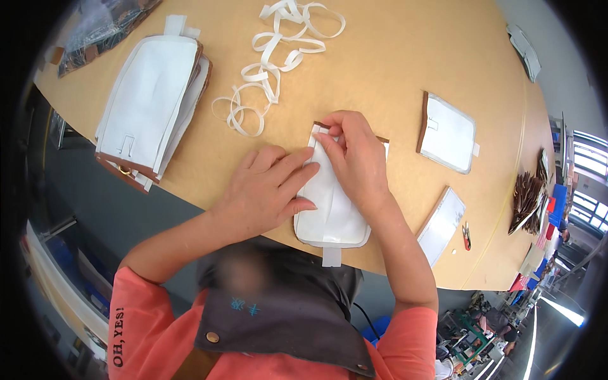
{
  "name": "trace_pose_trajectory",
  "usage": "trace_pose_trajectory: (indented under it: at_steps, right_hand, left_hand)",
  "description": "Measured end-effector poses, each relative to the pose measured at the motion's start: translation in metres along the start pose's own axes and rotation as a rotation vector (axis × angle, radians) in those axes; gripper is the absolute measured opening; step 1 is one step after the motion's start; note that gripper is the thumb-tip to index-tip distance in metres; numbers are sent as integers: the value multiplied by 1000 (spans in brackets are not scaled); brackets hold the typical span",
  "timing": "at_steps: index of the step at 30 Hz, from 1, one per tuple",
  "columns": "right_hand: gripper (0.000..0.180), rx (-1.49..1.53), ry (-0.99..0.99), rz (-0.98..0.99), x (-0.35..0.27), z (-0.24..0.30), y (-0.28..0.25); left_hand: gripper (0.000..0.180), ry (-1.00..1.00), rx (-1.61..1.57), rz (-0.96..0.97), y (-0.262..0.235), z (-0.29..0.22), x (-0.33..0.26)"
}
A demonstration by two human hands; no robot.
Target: The person assembles face masks by hand at a workbench. They pick up white mask bodies, fold them, and attach white elastic straps to the sides. The person handles the masks one by one, inspecting the layers and ensuring the straps are properly positioned before moving to the next unit.
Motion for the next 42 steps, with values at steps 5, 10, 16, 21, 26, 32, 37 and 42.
trace_pose_trajectory:
  at_steps: [5, 10, 16, 21, 26, 32, 37, 42]
  right_hand:
    - [24, -108, -260, -78, -19, 5, -6]
    - [42, -252, -419, -52, -29, 8, 2]
    - [43, -301, -449, -52, -29, 8, 7]
    - [44, -316, -450, 2, -27, 9, 8]
    - [44, -278, -504, -38, -27, 11, 4]
    - [37, -188, -438, -40, -28, 5, -2]
    - [33, 222, -74, -141, -50, -12, -41]
    - [44, -89, -319, 5, -123, 26, -49]
  left_hand:
    - [56, 3, 19, -17, -2, -1, 1]
    - [56, 6, 15, -26, 0, 0, 0]
    - [58, 13, 36, -28, 1, 0, -1]
    - [58, 11, 51, -7, 3, 0, 1]
    - [56, 31, 67, -36, -1, -4, 2]
    - [50, 34, 20, -76, -4, -6, 3]
    - [43, 31, -141, -201, -10, 5, -2]
    - [40, 52, -282, -254, -17, 7, -36]
Point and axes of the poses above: each hand's wrist, its own x-axis towards the middle knuckle, its own y-axis out of the palm, z = x × y, the point moved 6 cm from there along x, towards the middle knuckle, and after that the axes turned 2 degrees about -x, right-handed, at the moved point
